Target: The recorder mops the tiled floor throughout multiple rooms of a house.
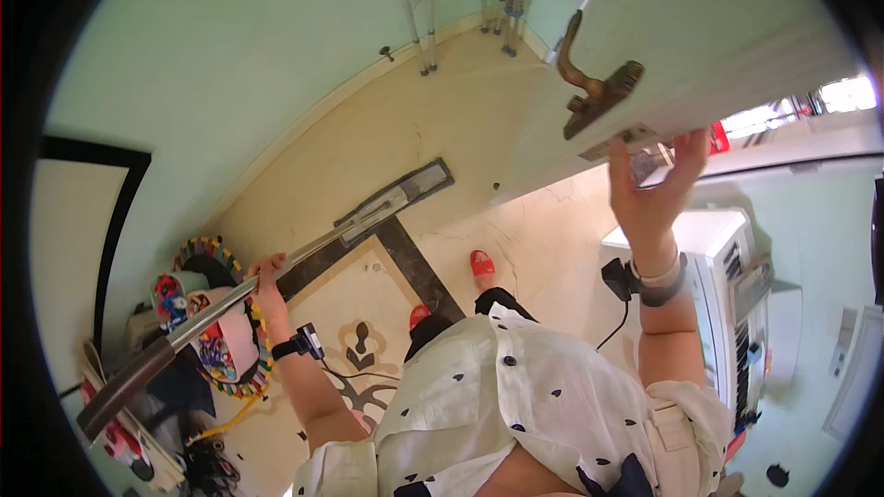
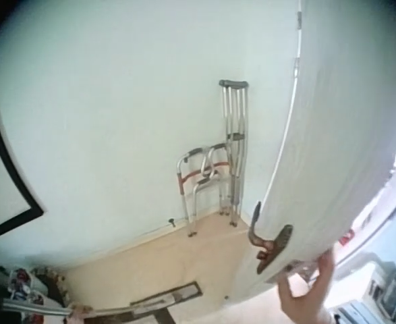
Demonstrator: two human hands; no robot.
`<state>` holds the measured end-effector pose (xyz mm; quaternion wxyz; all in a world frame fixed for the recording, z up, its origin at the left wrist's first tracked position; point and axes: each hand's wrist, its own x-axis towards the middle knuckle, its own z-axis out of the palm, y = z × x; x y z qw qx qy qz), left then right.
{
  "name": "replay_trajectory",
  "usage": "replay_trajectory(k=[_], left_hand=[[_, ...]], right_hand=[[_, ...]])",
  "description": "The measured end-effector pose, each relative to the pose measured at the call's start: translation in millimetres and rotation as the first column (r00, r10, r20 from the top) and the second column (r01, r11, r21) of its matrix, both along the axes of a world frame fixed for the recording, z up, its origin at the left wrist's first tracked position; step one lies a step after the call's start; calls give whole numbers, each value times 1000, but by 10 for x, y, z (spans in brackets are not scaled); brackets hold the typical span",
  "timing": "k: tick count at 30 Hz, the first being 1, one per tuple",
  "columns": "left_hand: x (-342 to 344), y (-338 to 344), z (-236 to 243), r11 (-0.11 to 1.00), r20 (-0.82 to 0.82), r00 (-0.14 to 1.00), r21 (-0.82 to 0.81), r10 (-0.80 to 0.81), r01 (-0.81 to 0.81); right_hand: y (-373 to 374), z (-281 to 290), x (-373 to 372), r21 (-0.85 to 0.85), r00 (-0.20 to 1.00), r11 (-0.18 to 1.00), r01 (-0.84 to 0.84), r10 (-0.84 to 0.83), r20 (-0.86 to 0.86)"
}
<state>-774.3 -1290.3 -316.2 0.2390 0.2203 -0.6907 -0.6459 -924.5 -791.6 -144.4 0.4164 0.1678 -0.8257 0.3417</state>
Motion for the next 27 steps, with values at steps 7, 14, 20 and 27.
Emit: replay_trajectory(k=[7,14,20,27], left_hand=[[264,-238,-15,988,-48,997,147,53,-45],[514,-498,-10,981,-38,994,170,106,-98],[724,-335,-329,919,-75,950,287,304,-271],[636,-129,-307,843,-36,882,316,469,-435]], right_hand=[[-634,-33,-902,353,998,936,5,-26,52],[-1484,-174,-1776,402,966,902,-158,57,253],[-2118,-264,-2627,586,966,769,-256,217,137],[-2874,-221,-3535,781,974,603,-163,-27,224]])
